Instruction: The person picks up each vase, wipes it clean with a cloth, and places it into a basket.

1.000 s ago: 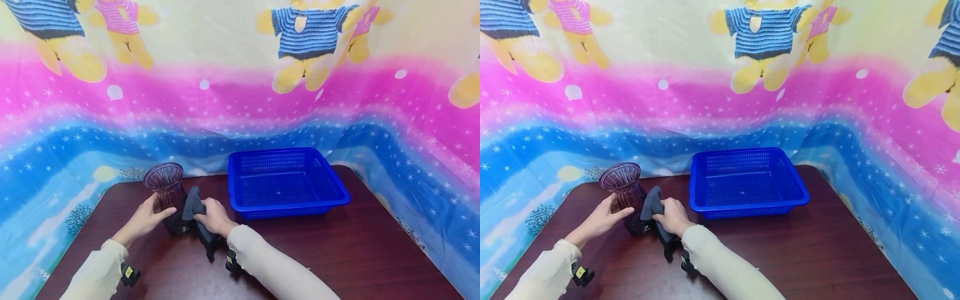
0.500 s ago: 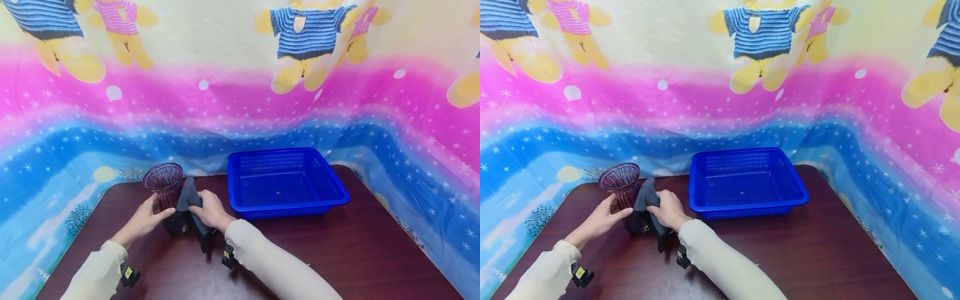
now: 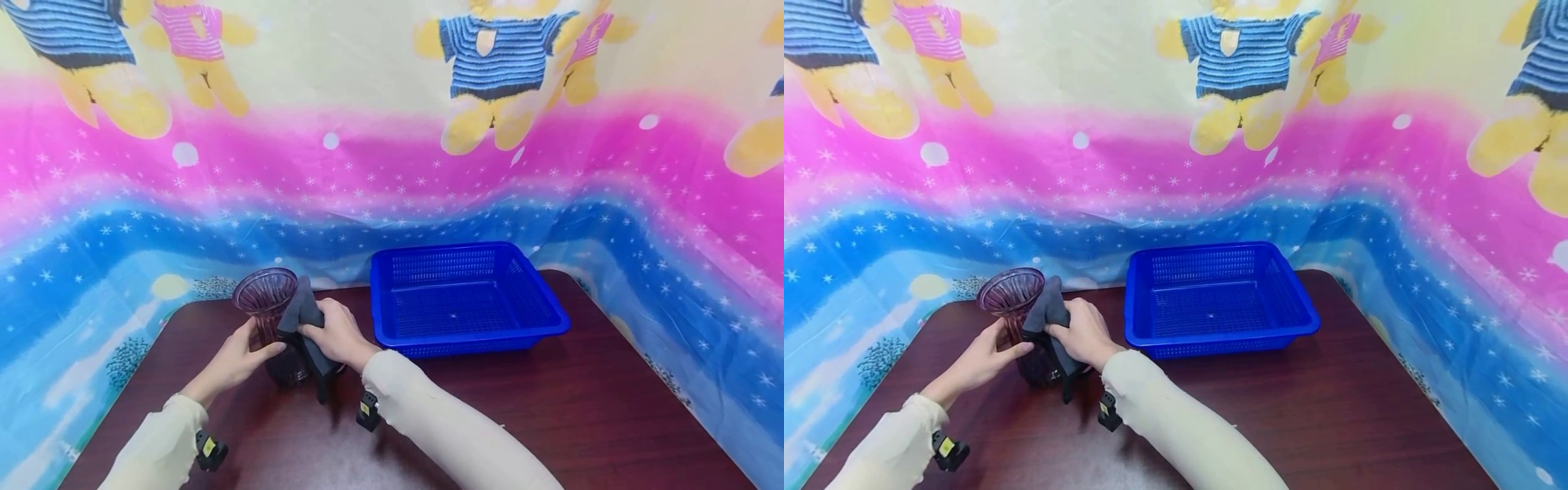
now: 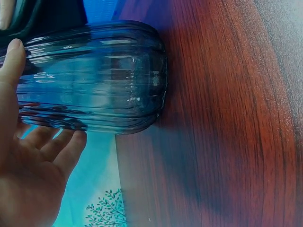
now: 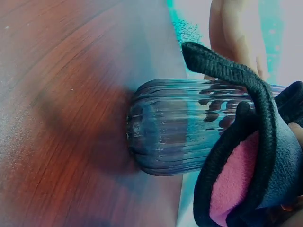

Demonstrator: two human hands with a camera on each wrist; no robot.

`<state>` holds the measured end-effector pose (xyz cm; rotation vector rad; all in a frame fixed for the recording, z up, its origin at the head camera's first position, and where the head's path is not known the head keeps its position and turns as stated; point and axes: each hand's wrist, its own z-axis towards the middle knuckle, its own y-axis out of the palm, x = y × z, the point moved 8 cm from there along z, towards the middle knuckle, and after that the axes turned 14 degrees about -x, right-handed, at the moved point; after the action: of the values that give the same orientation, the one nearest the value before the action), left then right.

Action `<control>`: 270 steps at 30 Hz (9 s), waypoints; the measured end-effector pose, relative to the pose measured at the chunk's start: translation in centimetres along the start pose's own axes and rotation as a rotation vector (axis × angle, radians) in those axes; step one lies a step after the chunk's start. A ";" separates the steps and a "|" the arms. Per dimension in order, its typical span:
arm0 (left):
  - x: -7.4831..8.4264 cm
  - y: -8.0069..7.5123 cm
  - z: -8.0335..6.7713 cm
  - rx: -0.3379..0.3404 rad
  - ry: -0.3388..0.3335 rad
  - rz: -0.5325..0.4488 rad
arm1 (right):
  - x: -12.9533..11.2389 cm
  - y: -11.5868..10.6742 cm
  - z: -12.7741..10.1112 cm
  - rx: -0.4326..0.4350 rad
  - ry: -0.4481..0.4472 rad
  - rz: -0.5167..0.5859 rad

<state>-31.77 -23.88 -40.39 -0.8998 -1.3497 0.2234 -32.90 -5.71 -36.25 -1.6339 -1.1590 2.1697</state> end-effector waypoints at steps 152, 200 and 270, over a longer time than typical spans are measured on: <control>-0.2 0.2 0.0 -0.008 0.003 0.002 | 0.9 0.7 0.0 -0.002 0.011 0.005; -0.5 0.2 0.1 0.004 0.023 0.002 | 7.1 4.9 -0.5 -0.192 0.092 -0.110; 2.3 0.4 -1.7 0.545 -0.351 0.066 | 8.4 5.0 -0.5 -0.217 0.168 -0.023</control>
<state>-29.53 -22.89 -38.86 -0.4540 -1.4748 0.7883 -34.09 -4.11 -45.82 -1.8376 -1.3934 1.9060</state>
